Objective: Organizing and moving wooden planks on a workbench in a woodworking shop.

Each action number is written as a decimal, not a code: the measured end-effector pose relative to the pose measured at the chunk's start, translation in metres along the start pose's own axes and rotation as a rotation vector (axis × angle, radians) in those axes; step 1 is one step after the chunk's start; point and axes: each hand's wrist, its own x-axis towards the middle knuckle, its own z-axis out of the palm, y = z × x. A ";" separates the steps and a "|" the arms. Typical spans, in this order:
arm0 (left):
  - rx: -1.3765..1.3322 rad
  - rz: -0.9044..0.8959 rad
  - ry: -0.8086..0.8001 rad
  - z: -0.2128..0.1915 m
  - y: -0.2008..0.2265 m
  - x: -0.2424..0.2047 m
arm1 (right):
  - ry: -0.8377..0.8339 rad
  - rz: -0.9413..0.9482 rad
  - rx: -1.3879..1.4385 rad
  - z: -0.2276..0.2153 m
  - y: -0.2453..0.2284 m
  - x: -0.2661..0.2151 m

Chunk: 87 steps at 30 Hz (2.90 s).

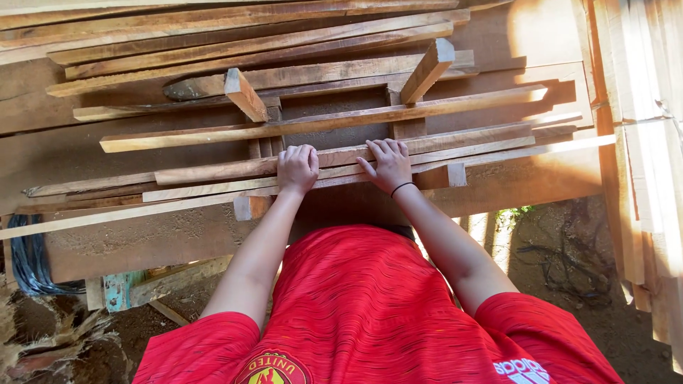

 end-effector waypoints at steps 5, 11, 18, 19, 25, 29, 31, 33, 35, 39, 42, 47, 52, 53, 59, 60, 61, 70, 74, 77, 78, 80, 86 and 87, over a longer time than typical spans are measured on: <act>-0.014 0.050 0.040 -0.014 0.008 -0.006 | 0.077 -0.018 -0.004 -0.006 -0.007 -0.004; 0.051 0.038 0.043 -0.004 0.007 -0.017 | -0.011 0.012 0.058 -0.008 -0.008 -0.010; 0.061 -0.157 -0.114 0.009 0.010 -0.010 | -0.082 0.025 0.083 -0.016 -0.007 -0.003; 0.064 -0.161 -0.112 0.016 0.008 -0.006 | -0.082 0.021 0.087 -0.011 -0.005 0.001; 0.046 -0.250 -0.207 0.021 -0.002 0.026 | 0.085 0.035 -0.030 0.016 0.004 0.035; 0.082 -0.211 -0.089 0.036 -0.013 0.044 | 0.128 0.135 -0.048 0.039 0.018 0.057; 0.089 -0.192 -0.078 0.036 -0.013 0.045 | 0.120 0.160 -0.070 0.042 0.025 0.059; 0.106 -0.180 -0.214 0.025 -0.011 0.041 | -0.040 0.202 -0.078 0.031 0.023 0.059; 0.095 -0.221 -0.329 -0.007 0.005 0.052 | -0.202 0.246 -0.062 0.017 0.010 0.068; 0.115 -0.271 -0.423 -0.005 0.006 0.055 | -0.405 0.319 -0.065 0.010 0.008 0.076; 0.162 -0.234 -0.294 0.029 -0.012 0.038 | -0.272 0.252 -0.124 0.042 0.025 0.059; 0.135 -0.275 -0.392 0.015 -0.007 0.042 | -0.264 0.252 -0.059 0.038 0.023 0.059; 0.171 -0.281 -0.445 0.033 -0.020 0.034 | -0.330 0.309 -0.017 0.038 0.023 0.059; 0.155 -0.290 -0.446 0.032 -0.019 0.035 | -0.393 0.309 -0.044 0.032 0.020 0.062; 0.110 -0.289 -0.433 0.031 -0.019 0.038 | -0.421 0.262 -0.057 0.029 0.022 0.063; 0.089 -0.282 -0.427 0.030 -0.019 0.038 | -0.403 0.259 -0.038 0.032 0.023 0.062; 0.090 -0.282 -0.425 0.031 -0.020 0.038 | -0.401 0.258 -0.038 0.035 0.026 0.060; 0.062 -0.085 -0.020 0.041 -0.023 0.025 | -0.059 0.050 -0.023 0.037 0.026 0.051; 0.047 -0.164 -0.150 0.047 -0.024 0.019 | -0.139 0.113 0.017 0.037 0.026 0.048; 0.061 -0.129 -0.119 0.038 -0.017 0.013 | -0.150 0.102 0.043 0.025 0.024 0.039; 0.066 -0.083 -0.052 0.032 -0.013 0.011 | -0.088 0.055 0.067 0.023 0.024 0.036; 0.077 -0.052 0.019 0.015 -0.005 0.017 | -0.003 -0.011 0.037 0.017 0.024 0.034; 0.067 0.016 0.141 -0.003 0.003 0.007 | 0.092 -0.090 0.049 0.008 0.016 0.023; 0.064 0.025 0.148 -0.003 0.003 0.008 | 0.100 -0.099 0.073 0.006 0.016 0.024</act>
